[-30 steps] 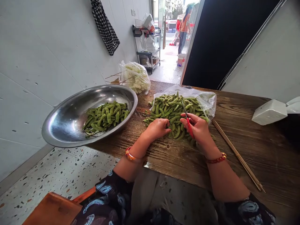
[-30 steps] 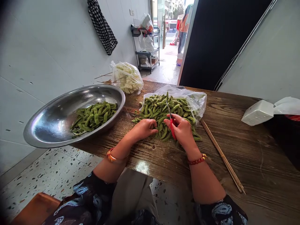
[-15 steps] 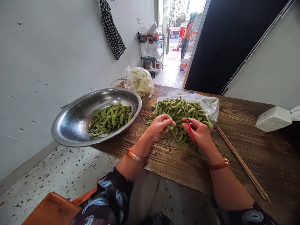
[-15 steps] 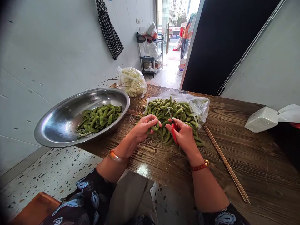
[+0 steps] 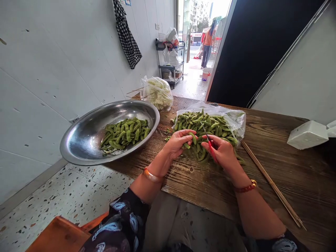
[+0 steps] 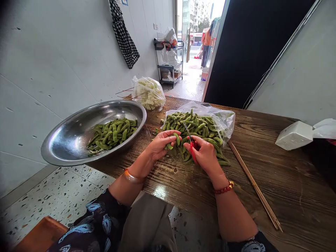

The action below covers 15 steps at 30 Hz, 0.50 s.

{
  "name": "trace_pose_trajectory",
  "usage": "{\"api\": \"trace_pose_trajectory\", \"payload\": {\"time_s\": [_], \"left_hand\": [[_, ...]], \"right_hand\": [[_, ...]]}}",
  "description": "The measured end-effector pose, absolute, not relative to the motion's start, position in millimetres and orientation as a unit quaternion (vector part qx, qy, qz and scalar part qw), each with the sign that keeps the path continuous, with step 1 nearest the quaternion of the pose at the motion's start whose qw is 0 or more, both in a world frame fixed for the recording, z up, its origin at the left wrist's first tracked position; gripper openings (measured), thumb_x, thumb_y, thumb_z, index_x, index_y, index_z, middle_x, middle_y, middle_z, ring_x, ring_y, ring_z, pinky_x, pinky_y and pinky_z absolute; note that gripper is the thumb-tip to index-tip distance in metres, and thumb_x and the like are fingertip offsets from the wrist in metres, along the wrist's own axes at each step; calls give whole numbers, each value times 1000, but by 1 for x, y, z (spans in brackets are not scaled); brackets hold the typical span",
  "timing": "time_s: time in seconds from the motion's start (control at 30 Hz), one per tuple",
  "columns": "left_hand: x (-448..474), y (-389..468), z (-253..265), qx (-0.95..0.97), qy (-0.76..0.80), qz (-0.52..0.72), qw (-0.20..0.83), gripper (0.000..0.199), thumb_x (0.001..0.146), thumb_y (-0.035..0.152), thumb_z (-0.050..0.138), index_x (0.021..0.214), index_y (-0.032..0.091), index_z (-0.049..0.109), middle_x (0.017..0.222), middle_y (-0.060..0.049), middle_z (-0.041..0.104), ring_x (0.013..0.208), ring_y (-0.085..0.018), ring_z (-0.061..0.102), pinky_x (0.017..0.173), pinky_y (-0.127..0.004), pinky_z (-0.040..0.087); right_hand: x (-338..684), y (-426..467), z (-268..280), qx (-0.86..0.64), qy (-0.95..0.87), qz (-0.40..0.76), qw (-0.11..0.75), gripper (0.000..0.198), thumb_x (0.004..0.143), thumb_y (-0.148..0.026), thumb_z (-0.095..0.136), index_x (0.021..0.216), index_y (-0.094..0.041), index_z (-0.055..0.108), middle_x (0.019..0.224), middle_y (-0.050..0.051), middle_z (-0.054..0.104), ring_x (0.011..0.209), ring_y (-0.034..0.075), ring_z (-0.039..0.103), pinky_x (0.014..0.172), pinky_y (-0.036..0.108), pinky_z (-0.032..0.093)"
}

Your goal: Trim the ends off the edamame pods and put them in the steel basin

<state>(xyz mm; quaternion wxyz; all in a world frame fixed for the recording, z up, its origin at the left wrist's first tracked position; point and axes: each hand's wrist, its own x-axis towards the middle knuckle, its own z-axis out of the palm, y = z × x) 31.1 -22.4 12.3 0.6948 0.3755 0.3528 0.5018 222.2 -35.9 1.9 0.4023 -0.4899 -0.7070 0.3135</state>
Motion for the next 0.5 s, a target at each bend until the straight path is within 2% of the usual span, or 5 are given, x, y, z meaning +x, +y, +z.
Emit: {"api": "trace_pose_trajectory", "payload": {"time_s": [0.13,0.33,0.5], "left_hand": [[31,-23,13,384,349,502,692,35,62,25,80,90,9,68,75,-3,66,49,-1,46,46,-13,36],[33,-25,12,407,360,505,671,34,62,34,80,82,10,67,54,5,50,44,-2,39,42,-13,28],[34,-25,11,486,370,498,616,30,67,37,77,79,10,69,59,2,54,47,-2,40,44,-15,29]], "right_hand": [[220,-37,3,-492,-719,296,393,47,79,-52,63,109,-16,69,68,1,62,58,13,49,56,25,40],[219,-39,4,-479,-747,264,378,48,79,-51,63,111,-15,68,68,1,62,58,13,51,56,25,41],[219,-40,6,-474,-780,223,342,45,79,-50,64,111,-18,68,68,0,61,60,15,53,59,26,43]]}}
